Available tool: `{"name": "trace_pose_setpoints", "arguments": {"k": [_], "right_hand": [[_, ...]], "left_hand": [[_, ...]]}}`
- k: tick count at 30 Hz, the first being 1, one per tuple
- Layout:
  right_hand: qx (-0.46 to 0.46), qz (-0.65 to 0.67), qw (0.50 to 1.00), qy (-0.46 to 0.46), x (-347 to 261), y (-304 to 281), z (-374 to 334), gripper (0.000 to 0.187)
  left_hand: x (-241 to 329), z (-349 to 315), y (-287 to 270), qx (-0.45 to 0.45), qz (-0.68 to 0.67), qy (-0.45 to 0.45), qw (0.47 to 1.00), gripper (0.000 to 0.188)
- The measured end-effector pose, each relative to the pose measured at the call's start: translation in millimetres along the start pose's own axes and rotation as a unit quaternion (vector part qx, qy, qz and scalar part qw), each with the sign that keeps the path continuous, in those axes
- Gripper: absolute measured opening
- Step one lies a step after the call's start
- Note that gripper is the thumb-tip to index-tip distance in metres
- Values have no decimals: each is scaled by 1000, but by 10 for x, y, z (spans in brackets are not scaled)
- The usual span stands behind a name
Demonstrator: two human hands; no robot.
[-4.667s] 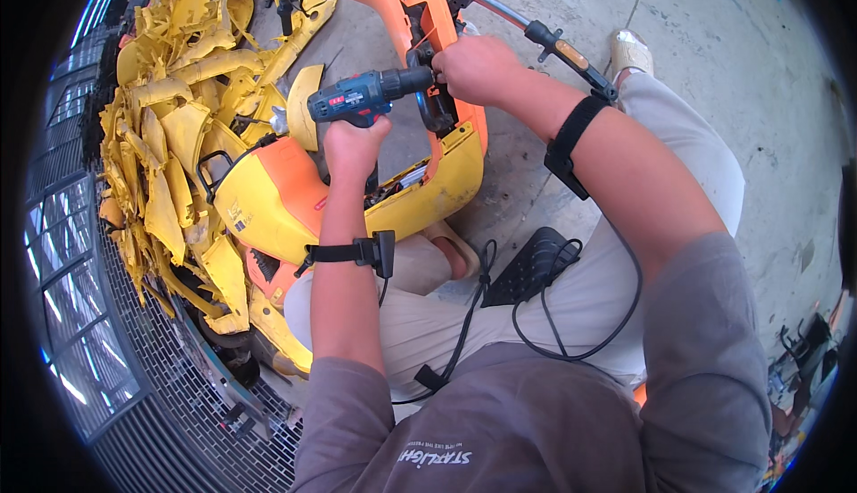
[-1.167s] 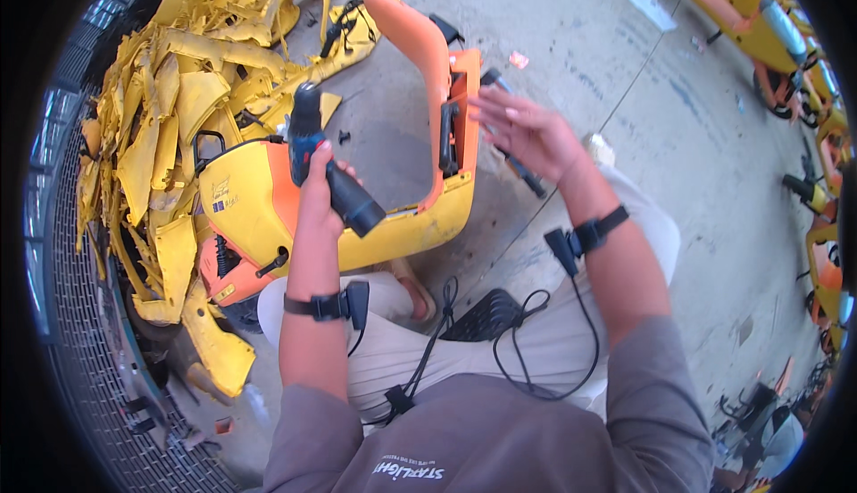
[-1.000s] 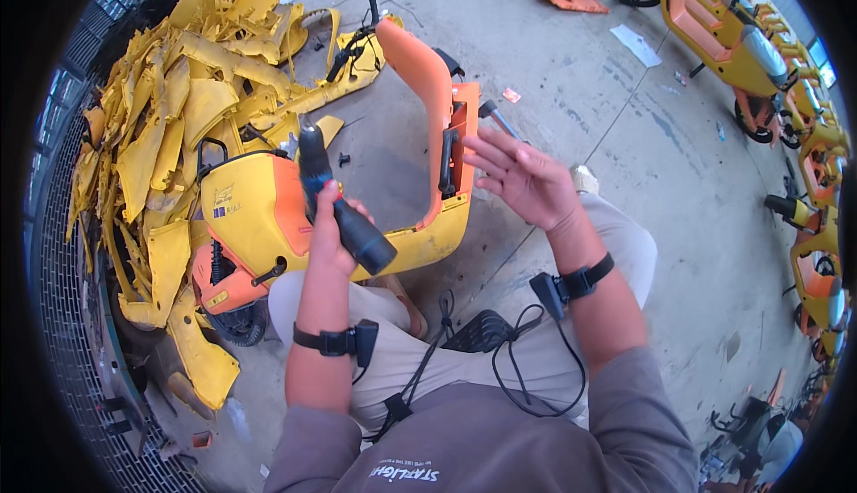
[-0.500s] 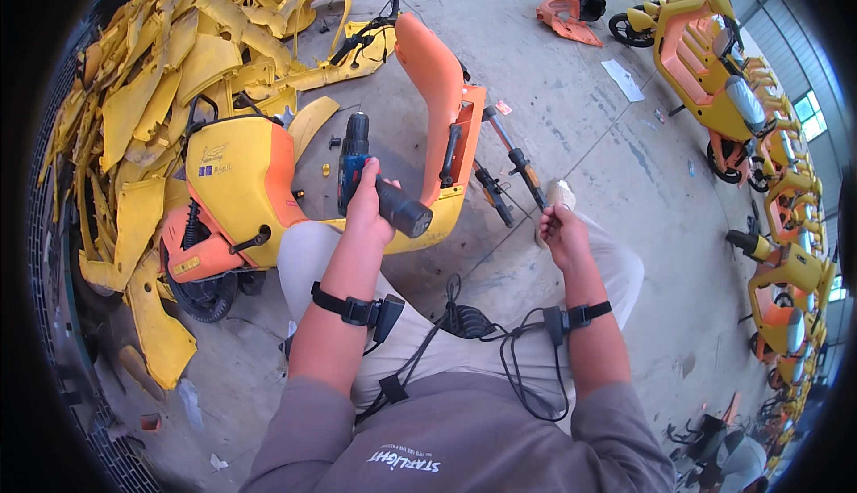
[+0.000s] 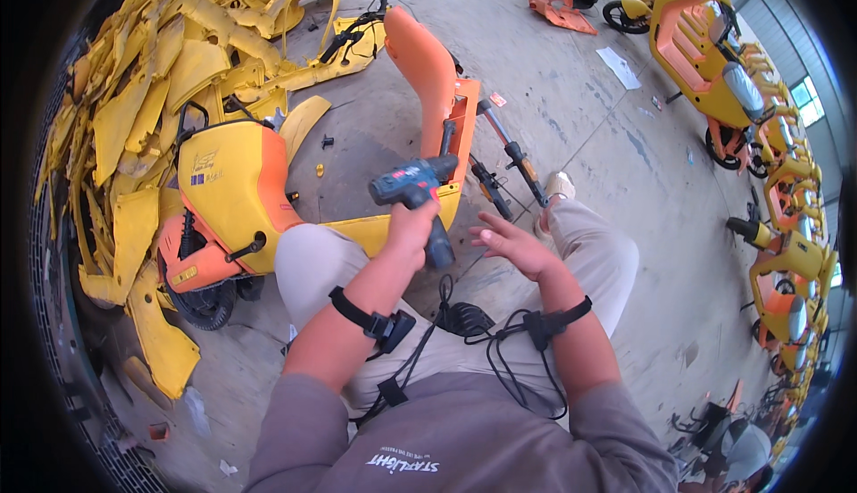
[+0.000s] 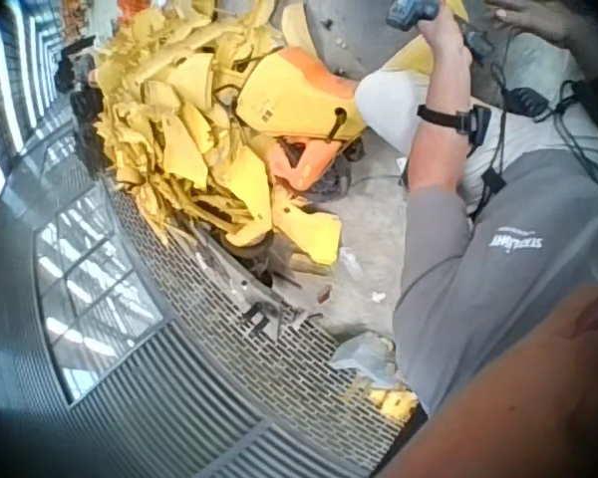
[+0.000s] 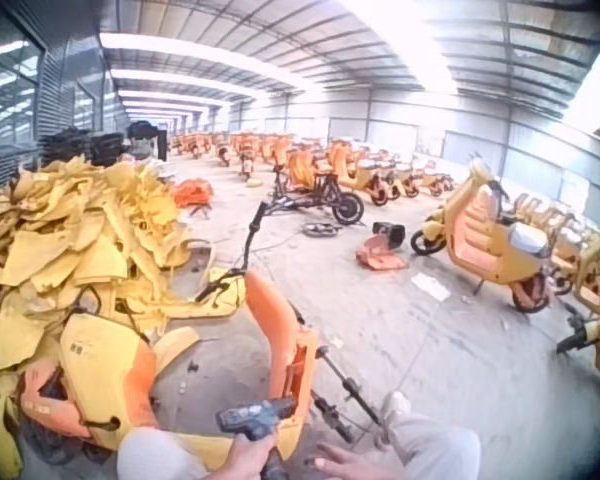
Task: The person uses a power drill to remove screws from the frame of a yellow electric scooter while sitting on the floor.
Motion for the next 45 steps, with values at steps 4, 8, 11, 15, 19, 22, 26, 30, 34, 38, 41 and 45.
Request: {"name": "trace_pose_setpoints", "arguments": {"k": [4,8,11,15,19,22,26,30,34,38,41,45], "right_hand": [[-2,154,986,-65,-22,244,202,98],[75,348,925,-130,-22,50,122,75],[181,422,877,-142,-43,-289,18,63],[95,576,809,-65,144,-478,130,46],[151,627,760,-86,-69,-644,41,36],[148,613,768,-110,-376,-721,-56,32],[114,619,765,-134,-613,-810,-106,35],[86,669,723,-146,-611,-835,-144,37],[120,694,705,-85,-437,-821,-129,32],[153,705,690,-60,-312,-802,-84,27],[190,711,675,-49,-371,-805,-83,25],[175,737,646,-94,-303,-1102,-227,19]], "left_hand": [[-123,-462,436,-129,165,162,964,49],[-156,-808,746,-298,234,216,900,43],[78,-862,969,-398,271,235,844,31],[204,-580,1013,-335,252,202,885,29],[376,67,945,-196,426,343,814,43],[410,484,1043,-167,514,436,720,57],[289,725,1251,-140,669,460,567,72],[49,839,1111,-143,719,453,507,75],[-87,770,956,-129,731,462,486,78],[-133,758,919,-105,761,446,460,80],[-117,751,868,-99,767,451,445,79],[-163,718,1147,-82,776,457,428,74]]}}
Point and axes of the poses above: each hand's wrist, its own z-axis towards the middle knuckle, its own y-axis out of the palm, x = y × z, the point moved 9 cm from there along z, towards the middle knuckle, and after that the axes turned 12 degrees about -z, right-handed, at the moved point
